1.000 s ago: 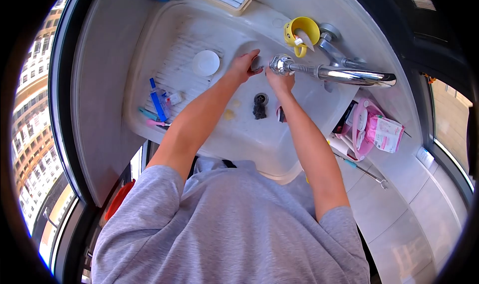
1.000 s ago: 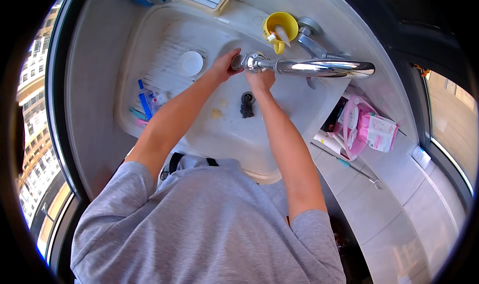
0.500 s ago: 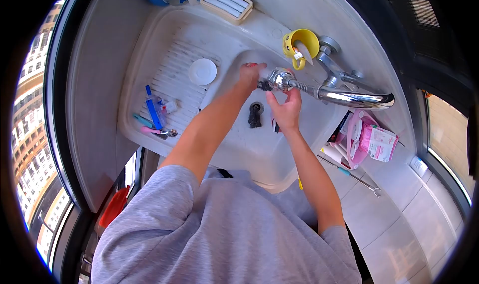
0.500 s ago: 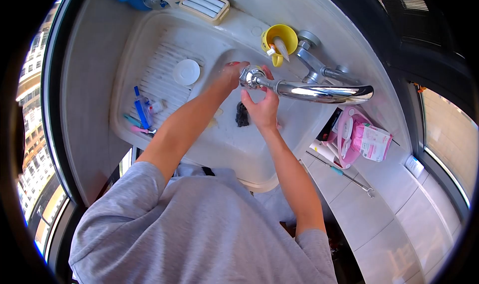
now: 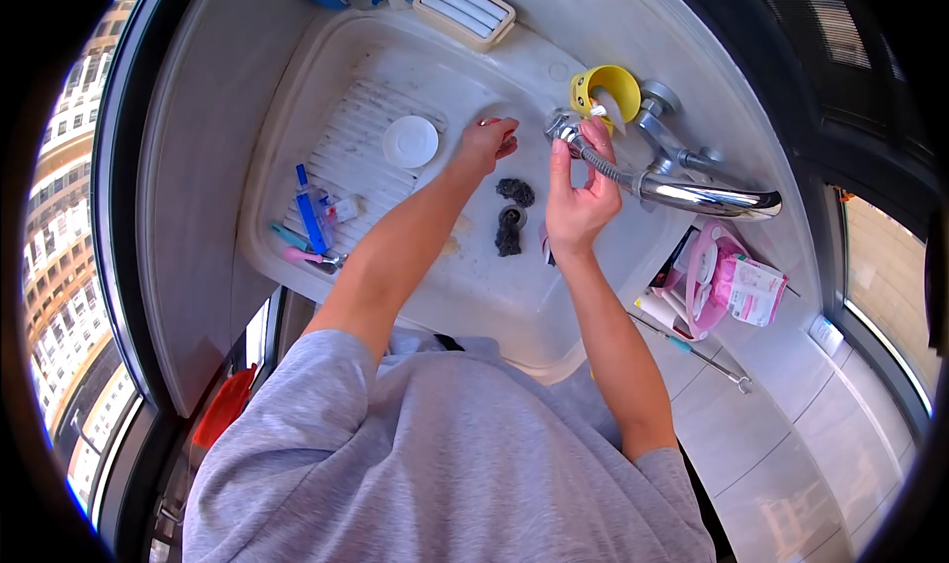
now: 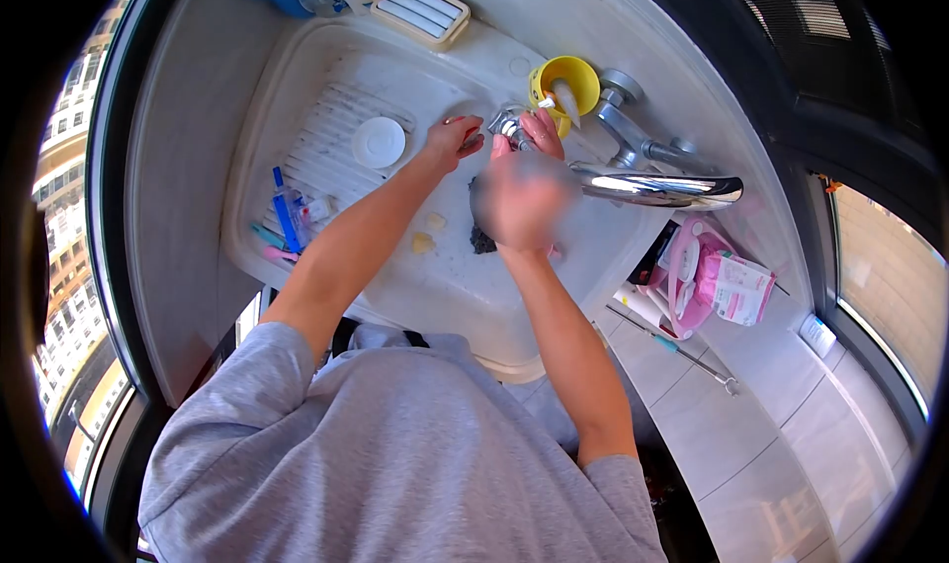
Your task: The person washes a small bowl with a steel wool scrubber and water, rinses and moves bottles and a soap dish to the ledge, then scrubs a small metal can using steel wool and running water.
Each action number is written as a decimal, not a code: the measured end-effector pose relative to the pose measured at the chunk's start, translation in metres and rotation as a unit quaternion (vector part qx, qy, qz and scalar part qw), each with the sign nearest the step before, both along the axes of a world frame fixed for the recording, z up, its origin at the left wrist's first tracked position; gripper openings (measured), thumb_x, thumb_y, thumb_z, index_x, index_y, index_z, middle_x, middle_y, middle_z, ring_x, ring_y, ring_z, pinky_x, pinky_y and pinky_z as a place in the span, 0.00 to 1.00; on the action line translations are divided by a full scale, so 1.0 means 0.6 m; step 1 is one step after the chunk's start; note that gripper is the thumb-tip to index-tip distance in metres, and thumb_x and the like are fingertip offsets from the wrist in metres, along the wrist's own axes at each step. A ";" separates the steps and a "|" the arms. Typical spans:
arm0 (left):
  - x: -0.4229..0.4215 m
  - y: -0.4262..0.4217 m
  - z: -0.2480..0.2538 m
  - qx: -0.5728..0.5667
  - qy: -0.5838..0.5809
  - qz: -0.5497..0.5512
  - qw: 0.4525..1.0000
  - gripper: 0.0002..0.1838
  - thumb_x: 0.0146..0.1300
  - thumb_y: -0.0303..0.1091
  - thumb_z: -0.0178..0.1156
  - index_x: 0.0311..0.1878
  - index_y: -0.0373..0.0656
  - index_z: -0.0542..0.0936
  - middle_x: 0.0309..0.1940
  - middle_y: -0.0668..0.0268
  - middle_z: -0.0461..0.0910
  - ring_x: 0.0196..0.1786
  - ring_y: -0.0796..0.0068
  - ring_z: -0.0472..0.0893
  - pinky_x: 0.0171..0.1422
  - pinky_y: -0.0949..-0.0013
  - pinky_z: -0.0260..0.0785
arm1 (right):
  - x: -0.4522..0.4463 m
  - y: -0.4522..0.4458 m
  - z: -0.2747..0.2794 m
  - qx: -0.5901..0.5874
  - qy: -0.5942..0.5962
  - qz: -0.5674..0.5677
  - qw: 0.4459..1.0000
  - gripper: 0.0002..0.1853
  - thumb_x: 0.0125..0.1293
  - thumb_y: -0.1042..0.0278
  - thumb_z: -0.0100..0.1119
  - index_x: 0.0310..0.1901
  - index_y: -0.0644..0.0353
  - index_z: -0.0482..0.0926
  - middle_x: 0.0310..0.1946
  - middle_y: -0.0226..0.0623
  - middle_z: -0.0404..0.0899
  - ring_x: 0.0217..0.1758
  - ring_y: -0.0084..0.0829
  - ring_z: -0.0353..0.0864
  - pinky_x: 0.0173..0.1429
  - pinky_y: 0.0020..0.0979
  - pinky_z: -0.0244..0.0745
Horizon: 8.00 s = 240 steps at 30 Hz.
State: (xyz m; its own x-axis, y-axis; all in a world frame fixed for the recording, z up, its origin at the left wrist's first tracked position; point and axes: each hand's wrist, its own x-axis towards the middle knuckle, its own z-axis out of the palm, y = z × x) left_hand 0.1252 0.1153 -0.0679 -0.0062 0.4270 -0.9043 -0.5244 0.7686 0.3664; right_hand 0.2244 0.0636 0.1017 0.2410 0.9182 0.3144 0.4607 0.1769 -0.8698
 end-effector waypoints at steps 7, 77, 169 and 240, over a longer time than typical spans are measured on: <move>-0.011 0.008 0.007 0.014 -0.003 0.021 1.000 0.13 0.51 0.25 0.68 0.37 0.41 0.74 0.30 0.65 0.76 0.33 0.68 0.81 0.38 0.66 0.81 | -0.010 0.006 -0.004 -0.001 0.030 -0.013 0.999 0.18 0.61 0.82 0.61 0.54 0.72 0.73 0.57 0.46 0.72 0.56 0.33 0.75 0.57 0.32 0.77; 0.055 -0.043 0.001 -0.037 -0.200 -0.037 0.978 0.15 0.67 0.44 0.50 0.44 0.41 0.74 0.37 0.61 0.78 0.38 0.64 0.79 0.45 0.57 0.75 | 0.011 -0.050 0.008 -0.185 0.136 0.005 0.973 0.23 0.53 0.78 0.68 0.51 0.64 0.72 0.46 0.32 0.75 0.39 0.14 0.73 0.42 0.19 0.71; -0.139 -0.123 0.254 -0.027 -0.364 0.036 0.930 0.23 0.64 0.50 0.48 0.35 0.36 0.79 0.58 0.44 0.73 0.66 0.46 0.67 0.67 0.46 0.59 | 0.004 -0.205 -0.309 -0.515 -0.190 0.179 0.816 0.37 0.55 0.63 0.62 0.67 0.54 0.60 0.64 0.61 0.59 0.68 0.53 0.60 0.67 0.45 0.62; -0.141 -0.271 0.339 0.178 -0.261 -0.183 0.931 0.18 0.68 0.44 0.48 0.48 0.41 0.79 0.45 0.63 0.82 0.42 0.73 0.80 0.44 0.72 0.70 | -0.028 -0.270 0.089 -0.186 0.476 0.022 0.859 0.23 0.67 0.71 0.56 0.61 0.62 0.61 0.49 0.40 0.76 0.43 0.32 0.82 0.45 0.33 0.80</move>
